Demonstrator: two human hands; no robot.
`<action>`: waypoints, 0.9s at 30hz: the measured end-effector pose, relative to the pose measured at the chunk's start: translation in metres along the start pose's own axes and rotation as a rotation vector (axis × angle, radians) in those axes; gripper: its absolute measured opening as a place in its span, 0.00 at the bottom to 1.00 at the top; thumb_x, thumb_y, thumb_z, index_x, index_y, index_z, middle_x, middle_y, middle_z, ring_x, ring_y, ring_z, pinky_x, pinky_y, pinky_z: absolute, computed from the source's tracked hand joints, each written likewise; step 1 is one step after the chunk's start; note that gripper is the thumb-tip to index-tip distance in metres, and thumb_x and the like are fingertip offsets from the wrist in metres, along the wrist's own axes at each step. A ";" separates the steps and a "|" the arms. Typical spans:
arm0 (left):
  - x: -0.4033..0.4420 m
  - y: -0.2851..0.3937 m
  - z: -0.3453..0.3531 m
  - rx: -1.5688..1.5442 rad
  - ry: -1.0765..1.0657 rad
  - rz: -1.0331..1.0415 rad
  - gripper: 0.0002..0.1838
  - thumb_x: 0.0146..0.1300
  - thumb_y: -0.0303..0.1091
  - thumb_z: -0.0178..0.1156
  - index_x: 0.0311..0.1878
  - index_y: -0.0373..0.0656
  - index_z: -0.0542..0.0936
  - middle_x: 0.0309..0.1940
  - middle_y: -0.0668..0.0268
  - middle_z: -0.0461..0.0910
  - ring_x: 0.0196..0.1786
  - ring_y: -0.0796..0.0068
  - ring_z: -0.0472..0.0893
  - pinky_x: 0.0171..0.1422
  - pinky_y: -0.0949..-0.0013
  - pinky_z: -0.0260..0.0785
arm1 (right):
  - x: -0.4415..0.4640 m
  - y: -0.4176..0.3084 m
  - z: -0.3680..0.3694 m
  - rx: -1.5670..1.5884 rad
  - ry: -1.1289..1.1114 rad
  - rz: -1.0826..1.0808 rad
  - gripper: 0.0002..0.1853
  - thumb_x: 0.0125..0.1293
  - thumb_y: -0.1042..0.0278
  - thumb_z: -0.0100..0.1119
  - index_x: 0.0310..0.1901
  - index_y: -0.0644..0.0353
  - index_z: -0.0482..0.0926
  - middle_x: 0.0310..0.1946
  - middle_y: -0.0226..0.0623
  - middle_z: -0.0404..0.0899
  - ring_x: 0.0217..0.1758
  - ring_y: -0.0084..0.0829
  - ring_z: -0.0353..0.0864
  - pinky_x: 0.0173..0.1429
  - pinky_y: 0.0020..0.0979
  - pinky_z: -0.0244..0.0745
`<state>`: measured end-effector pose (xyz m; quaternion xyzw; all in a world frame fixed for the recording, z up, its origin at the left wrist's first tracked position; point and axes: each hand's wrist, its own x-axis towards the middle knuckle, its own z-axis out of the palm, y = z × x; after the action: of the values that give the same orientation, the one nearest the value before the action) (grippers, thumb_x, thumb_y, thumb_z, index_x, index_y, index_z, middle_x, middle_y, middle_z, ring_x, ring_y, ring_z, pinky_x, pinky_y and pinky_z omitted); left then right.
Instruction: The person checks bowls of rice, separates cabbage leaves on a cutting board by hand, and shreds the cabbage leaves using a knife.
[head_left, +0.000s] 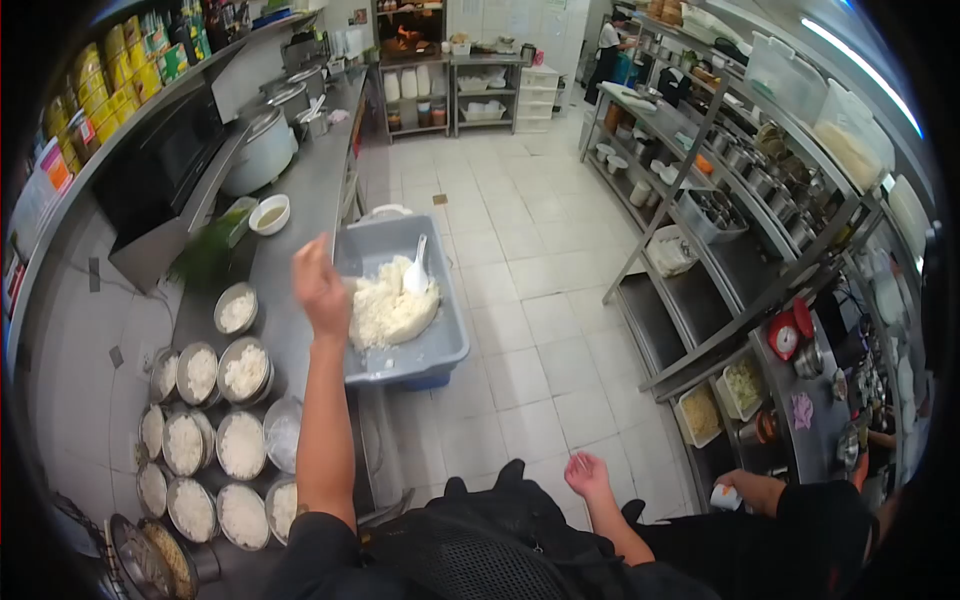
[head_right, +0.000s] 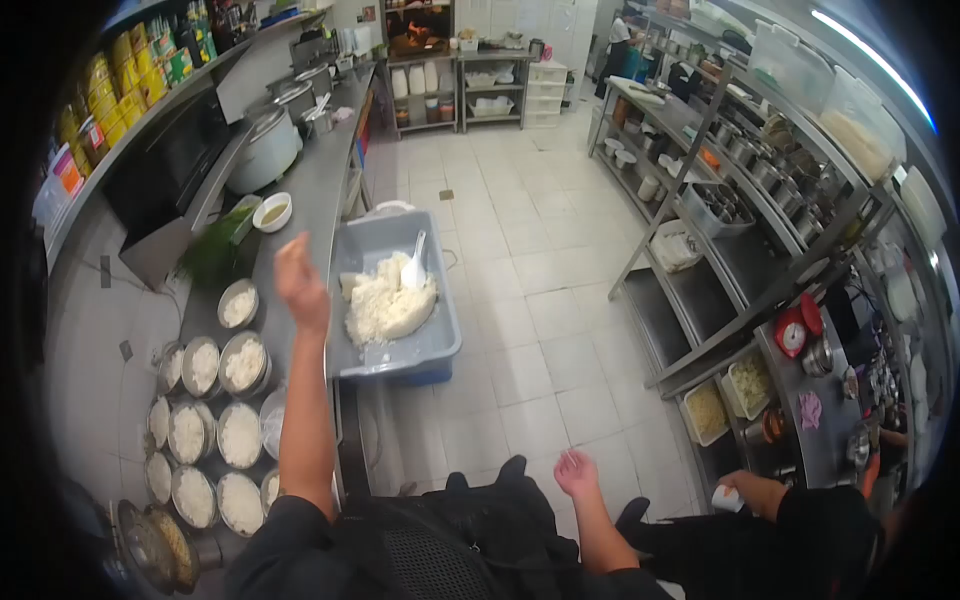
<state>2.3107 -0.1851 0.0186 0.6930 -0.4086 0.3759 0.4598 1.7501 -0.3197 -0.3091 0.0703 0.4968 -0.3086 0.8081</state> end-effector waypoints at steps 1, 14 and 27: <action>-0.012 -0.019 0.030 0.263 -0.223 0.098 0.27 0.60 0.18 0.61 0.65 0.36 0.77 0.71 0.46 0.69 0.71 0.50 0.72 0.66 0.51 0.72 | 0.000 -0.008 -0.015 0.068 0.076 -0.009 0.14 0.72 0.64 0.53 0.56 0.58 0.75 0.55 0.38 0.75 0.55 0.36 0.76 0.54 0.39 0.78; -0.115 -0.046 0.112 0.388 -0.728 -0.586 0.37 0.58 0.25 0.63 0.75 0.43 0.70 0.73 0.45 0.68 0.78 0.44 0.63 0.80 0.57 0.58 | 0.063 0.031 0.224 -0.321 -0.414 0.139 0.24 0.79 0.56 0.47 0.65 0.68 0.68 0.65 0.51 0.73 0.58 0.49 0.78 0.61 0.46 0.78; -0.223 -0.164 0.167 -0.655 -0.634 -1.636 0.31 0.76 0.56 0.46 0.72 0.45 0.71 0.72 0.60 0.70 0.72 0.61 0.68 0.71 0.51 0.62 | -0.080 0.147 0.592 -1.133 -1.430 -0.554 0.38 0.80 0.34 0.37 0.80 0.51 0.58 0.77 0.39 0.66 0.82 0.39 0.57 0.83 0.48 0.50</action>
<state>2.3991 -0.2541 -0.2848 0.6712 0.0143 -0.4049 0.6207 2.2580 -0.4161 0.0244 -0.6572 -0.0401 -0.1726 0.7326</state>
